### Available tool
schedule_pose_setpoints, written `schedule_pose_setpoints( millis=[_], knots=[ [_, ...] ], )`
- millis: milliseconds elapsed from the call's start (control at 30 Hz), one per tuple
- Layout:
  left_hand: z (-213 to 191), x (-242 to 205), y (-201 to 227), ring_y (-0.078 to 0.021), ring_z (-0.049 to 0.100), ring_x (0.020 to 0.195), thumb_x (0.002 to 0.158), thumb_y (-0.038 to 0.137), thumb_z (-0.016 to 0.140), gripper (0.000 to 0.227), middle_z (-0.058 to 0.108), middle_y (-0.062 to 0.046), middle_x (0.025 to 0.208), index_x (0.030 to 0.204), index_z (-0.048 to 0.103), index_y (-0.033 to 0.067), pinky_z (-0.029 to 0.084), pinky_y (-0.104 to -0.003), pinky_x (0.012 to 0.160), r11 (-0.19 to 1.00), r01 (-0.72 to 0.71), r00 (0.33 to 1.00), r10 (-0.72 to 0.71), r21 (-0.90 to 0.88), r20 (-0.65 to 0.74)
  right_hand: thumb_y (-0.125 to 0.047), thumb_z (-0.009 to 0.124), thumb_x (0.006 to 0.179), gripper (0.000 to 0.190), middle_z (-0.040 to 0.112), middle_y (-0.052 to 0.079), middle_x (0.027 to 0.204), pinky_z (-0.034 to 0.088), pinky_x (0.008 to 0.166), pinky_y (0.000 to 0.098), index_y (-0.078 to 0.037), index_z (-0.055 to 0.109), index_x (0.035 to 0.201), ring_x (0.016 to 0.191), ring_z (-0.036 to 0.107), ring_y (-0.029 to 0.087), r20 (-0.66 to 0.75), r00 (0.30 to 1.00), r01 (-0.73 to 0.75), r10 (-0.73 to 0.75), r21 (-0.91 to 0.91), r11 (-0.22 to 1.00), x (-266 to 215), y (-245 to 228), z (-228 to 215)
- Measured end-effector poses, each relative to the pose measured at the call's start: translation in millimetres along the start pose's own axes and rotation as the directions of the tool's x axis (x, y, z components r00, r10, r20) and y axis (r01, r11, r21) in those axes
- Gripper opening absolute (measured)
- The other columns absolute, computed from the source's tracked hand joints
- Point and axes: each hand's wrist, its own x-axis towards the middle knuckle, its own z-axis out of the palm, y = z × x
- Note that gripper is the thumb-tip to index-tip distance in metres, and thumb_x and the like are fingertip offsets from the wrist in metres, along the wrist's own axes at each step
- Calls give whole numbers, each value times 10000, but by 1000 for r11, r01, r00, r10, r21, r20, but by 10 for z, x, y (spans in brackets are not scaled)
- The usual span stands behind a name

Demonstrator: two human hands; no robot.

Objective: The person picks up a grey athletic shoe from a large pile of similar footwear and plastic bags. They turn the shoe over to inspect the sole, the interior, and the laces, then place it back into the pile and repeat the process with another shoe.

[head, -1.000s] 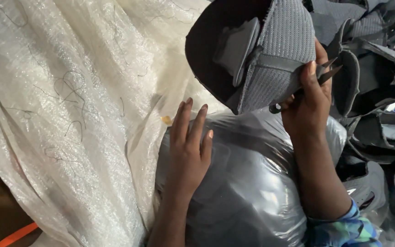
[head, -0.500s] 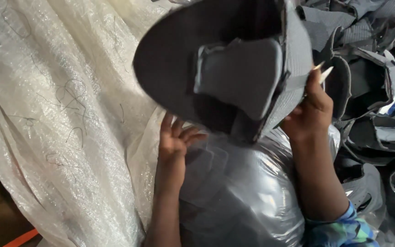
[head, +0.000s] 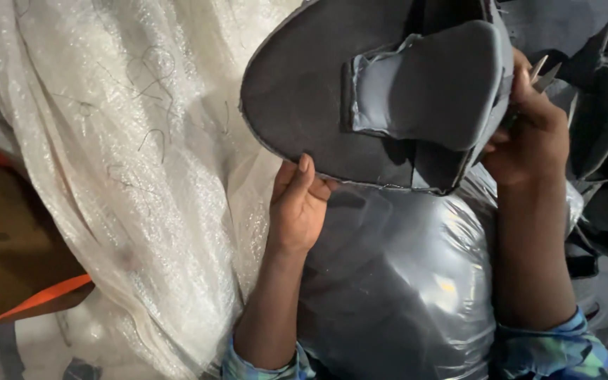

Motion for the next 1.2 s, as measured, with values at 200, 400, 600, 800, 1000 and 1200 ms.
schedule_pose_setpoints(
  millis=[200, 400, 600, 800, 1000, 1200],
  knots=[
    [-726, -132, -363, -190, 625, 1093, 1207, 102, 592, 131, 669, -75, 1209, 1293, 605, 4, 497, -377, 981, 997, -28, 999, 31, -65, 40, -164, 517, 1178, 335, 595, 23, 893, 335, 452, 183, -40, 555, 1487, 524, 431, 43, -42, 996, 72, -83, -217, 974, 29, 4, 181],
    [-279, -64, -87, -282, 476, 1495, 947, 284, 807, 809, 472, -96, 1623, 1615, 408, 65, 420, -488, 1259, 991, -6, 997, 16, -135, 73, -112, 526, 1177, 274, 652, 42, 988, 368, 503, 168, -32, 596, 1430, 624, 520, 42, -112, 992, 36, -65, -245, 969, 35, 48, 111],
    [66, -39, 137, -315, 471, 1517, 988, 489, 732, 864, 468, -154, 1641, 1621, 397, 6, 389, -503, 1288, 944, -9, 994, 45, -329, 103, -120, 572, 1085, 317, 712, 63, 1117, 481, 605, 163, -59, 648, 1386, 793, 646, 70, -93, 993, 36, -78, -380, 924, 89, 13, 327],
    [-14, -28, 114, -248, 489, 1457, 967, 174, 800, 720, 542, -88, 1522, 1577, 436, 55, 362, -480, 1284, 975, 38, 977, 9, -218, 212, -62, 608, 1042, 327, 678, 25, 1202, 603, 890, 248, -62, 559, 1365, 1056, 696, 97, -101, 954, 125, -283, -725, 678, 109, 14, 644],
    [-334, -129, -197, -216, 418, 1505, 939, -45, 770, 668, 528, -50, 1543, 1534, 477, 37, 235, -422, 1330, 966, -228, 973, 221, 122, 68, -59, 717, 1081, 64, 715, 50, 1129, 608, 883, 279, -49, 673, 1127, 1027, 719, 141, 270, 951, 304, -150, -906, 295, -235, 12, 403],
    [-69, -67, -26, -262, 382, 1529, 911, 2, 742, 774, 472, -71, 1636, 1612, 416, 34, 233, -494, 1334, 986, -155, 986, 158, -62, 54, -142, 846, 804, 413, 673, 127, 1206, 617, 793, 343, -59, 725, 1189, 971, 733, 263, 397, 913, 402, 96, -914, -48, -111, 97, 1108]
  ],
)
